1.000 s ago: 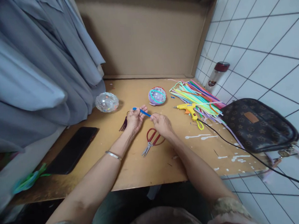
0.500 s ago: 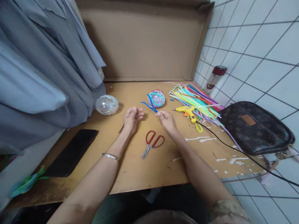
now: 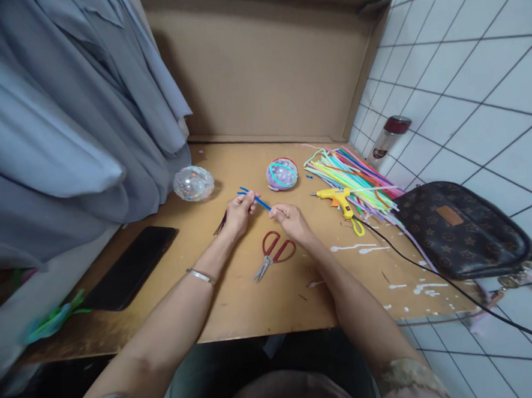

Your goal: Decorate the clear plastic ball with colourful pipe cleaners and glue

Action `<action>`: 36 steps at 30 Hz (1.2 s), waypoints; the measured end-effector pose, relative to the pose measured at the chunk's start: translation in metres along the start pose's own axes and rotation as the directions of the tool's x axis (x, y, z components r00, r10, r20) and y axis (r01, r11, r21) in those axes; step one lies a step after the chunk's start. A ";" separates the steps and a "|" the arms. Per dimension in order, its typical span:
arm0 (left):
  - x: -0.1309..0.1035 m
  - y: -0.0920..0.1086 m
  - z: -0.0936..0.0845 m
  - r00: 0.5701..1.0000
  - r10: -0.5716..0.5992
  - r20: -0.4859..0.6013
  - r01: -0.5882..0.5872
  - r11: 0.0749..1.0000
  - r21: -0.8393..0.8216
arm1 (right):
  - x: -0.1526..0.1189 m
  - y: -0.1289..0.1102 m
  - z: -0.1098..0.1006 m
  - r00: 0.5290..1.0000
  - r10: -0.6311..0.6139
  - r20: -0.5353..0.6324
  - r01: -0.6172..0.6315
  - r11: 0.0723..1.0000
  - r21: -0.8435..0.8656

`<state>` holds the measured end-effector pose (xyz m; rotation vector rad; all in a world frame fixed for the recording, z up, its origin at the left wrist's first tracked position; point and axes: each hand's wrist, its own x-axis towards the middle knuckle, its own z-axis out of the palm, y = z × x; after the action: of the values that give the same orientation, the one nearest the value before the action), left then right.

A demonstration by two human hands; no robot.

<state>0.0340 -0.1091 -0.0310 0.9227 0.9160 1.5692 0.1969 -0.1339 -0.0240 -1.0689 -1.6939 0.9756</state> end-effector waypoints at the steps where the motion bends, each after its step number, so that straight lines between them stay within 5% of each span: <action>1: 0.001 0.002 -0.001 1.000 0.005 -0.019 -0.005 1.000 -0.016 | 0.000 -0.001 0.000 1.000 -0.008 0.011 0.008 1.000 -0.004; 7: 0.002 0.007 -0.003 0.998 -0.002 -0.060 -0.006 0.992 -0.128 | -0.002 -0.003 -0.007 0.995 -0.007 0.097 0.015 0.997 -0.079; 14: -0.002 0.002 0.002 0.999 0.000 0.032 0.002 0.998 -0.067 | -0.007 -0.010 -0.010 0.996 -0.004 0.091 0.046 0.884 -0.465; 19: -0.003 0.001 0.004 0.999 -0.005 0.054 0.008 0.998 -0.055 | -0.006 -0.008 -0.002 0.998 -0.037 0.042 0.049 0.939 -0.339; 25: 0.008 0.008 -0.008 0.989 0.021 -0.144 -0.036 0.994 -0.105 | 0.000 -0.001 -0.008 0.999 -0.020 -0.028 0.015 0.987 -0.163; 31: -0.006 0.004 0.006 0.989 -0.092 0.116 0.107 0.986 -0.129 | 0.003 0.003 -0.012 0.998 0.033 -0.061 -0.037 0.997 -0.072; 36: -0.012 0.002 0.011 0.977 -0.017 0.211 0.044 0.992 -0.122 | 0.001 0.000 -0.012 0.999 -0.017 0.037 0.022 0.989 -0.144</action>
<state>0.0453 -0.1202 -0.0261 0.9587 0.6712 1.4548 0.2081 -0.1310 -0.0203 -1.1326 -1.8231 0.8744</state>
